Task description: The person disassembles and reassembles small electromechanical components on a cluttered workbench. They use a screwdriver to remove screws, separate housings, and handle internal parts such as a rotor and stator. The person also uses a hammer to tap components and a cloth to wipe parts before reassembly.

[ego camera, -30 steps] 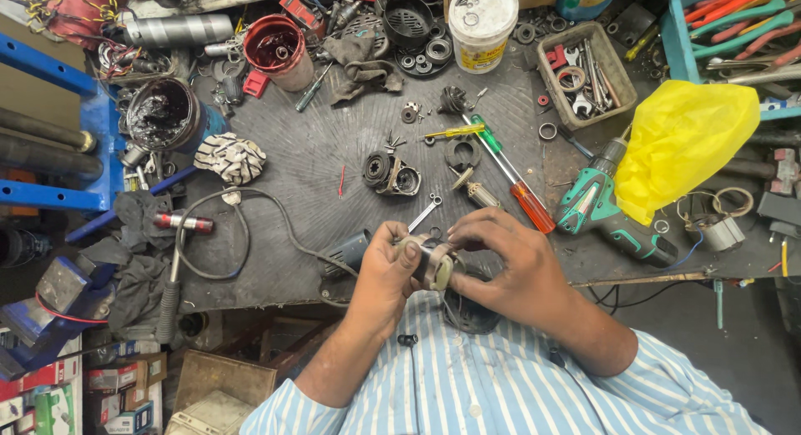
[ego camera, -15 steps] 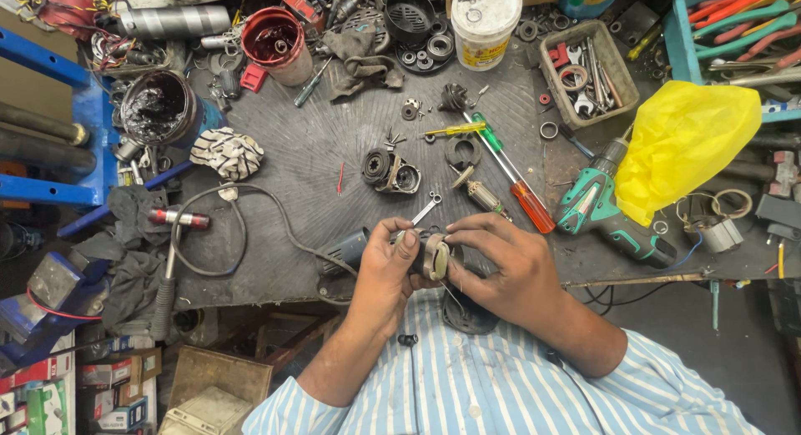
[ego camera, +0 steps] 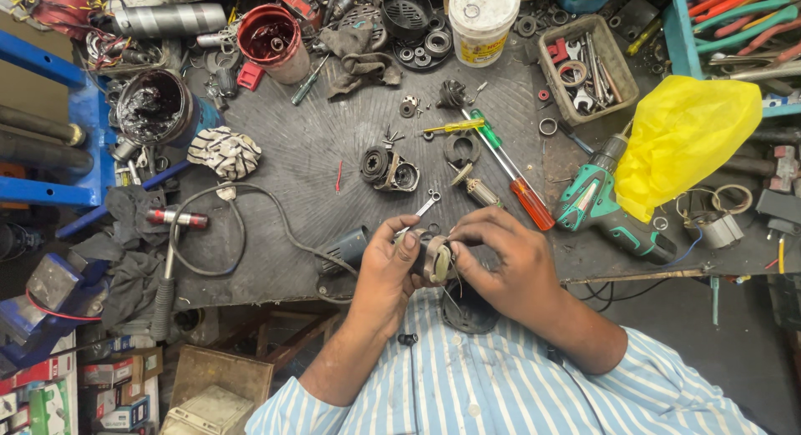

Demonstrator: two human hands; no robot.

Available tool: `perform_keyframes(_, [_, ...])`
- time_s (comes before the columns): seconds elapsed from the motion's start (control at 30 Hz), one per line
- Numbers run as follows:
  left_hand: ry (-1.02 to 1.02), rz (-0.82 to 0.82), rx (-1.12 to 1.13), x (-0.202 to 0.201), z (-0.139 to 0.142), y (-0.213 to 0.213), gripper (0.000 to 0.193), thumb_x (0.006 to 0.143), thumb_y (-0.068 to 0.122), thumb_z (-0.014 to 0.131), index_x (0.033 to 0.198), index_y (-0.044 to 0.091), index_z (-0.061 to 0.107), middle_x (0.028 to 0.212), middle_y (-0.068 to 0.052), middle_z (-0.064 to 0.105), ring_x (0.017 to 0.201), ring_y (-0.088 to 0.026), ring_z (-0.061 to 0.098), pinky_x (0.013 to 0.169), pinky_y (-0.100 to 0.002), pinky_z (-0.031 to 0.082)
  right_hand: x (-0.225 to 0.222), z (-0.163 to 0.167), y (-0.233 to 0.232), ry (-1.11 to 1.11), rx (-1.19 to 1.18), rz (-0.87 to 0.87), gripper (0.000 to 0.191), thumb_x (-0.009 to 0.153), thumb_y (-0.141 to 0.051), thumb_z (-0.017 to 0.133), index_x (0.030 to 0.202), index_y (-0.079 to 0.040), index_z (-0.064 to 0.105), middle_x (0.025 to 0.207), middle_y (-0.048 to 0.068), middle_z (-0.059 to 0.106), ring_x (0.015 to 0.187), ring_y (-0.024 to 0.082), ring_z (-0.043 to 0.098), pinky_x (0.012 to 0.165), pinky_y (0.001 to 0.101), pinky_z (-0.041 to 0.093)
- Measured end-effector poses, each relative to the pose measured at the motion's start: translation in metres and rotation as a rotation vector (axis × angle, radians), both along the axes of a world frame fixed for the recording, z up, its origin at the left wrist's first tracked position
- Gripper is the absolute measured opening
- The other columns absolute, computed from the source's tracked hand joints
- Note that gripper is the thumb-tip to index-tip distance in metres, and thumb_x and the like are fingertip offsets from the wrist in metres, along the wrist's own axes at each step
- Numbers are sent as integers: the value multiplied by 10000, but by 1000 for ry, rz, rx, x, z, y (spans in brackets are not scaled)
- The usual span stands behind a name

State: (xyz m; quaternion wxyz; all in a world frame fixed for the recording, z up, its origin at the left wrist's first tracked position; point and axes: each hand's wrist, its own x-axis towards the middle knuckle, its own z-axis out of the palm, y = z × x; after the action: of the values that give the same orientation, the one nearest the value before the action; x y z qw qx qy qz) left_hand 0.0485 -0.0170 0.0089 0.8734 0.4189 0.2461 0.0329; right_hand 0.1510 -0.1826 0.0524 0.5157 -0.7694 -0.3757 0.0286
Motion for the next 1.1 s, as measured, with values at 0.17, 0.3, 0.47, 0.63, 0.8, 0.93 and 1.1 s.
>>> perform_keyframes(0.17, [-38,20,-34,-2,-2,-2,594,908,414,734,1297,18,523,1040,-96,705,864,-153,730,723,-334,624,2,-9,-3,283,-10,56,129,904,-100,691,993,-7,709,1022,77,705,915,176,709,796,290,550])
perform_keyframes(0.3, [-53,20,-58,-4,-2,-1,538,917,405,736,1231,2,569,1027,-97,711,864,-156,727,733,-323,619,6,-16,-7,401,37,136,146,957,-122,650,1027,2,680,1066,67,667,976,147,674,853,279,540])
perform_keyframes(0.47, [-109,-33,-12,-7,-2,2,587,875,408,797,1234,-3,582,1029,-85,706,892,-141,715,750,-279,590,14,-23,-12,579,64,285,159,988,-140,611,1037,6,653,1074,68,626,985,137,620,843,282,524])
perform_keyframes(0.63, [-135,-60,75,-10,-3,4,624,836,401,851,1227,-10,589,1023,-76,707,930,-129,695,819,-265,568,12,-21,-16,567,22,307,155,985,-143,607,1037,-2,644,1070,65,615,985,137,615,843,290,522])
perform_keyframes(0.8, [-162,-93,165,-12,-7,5,641,836,404,863,1233,-26,604,1034,-76,702,954,-130,685,845,-265,557,13,-13,-18,508,-13,322,143,972,-133,601,1044,-16,641,1078,70,628,1021,153,631,876,295,526])
perform_keyframes(0.93, [-118,-79,174,-12,-7,2,645,797,383,879,1203,-36,604,1049,-100,710,940,-153,697,819,-285,569,15,-8,-23,313,1,346,131,974,-115,639,1052,-9,634,1079,91,630,1055,179,640,943,313,511])
perform_keyframes(1.1, [-148,-59,51,-5,-1,-6,661,786,382,875,1206,-41,590,1072,-140,725,955,-194,719,841,-319,584,13,-11,-23,341,24,287,141,955,-86,676,1068,-6,654,1054,89,646,973,181,666,863,309,546])
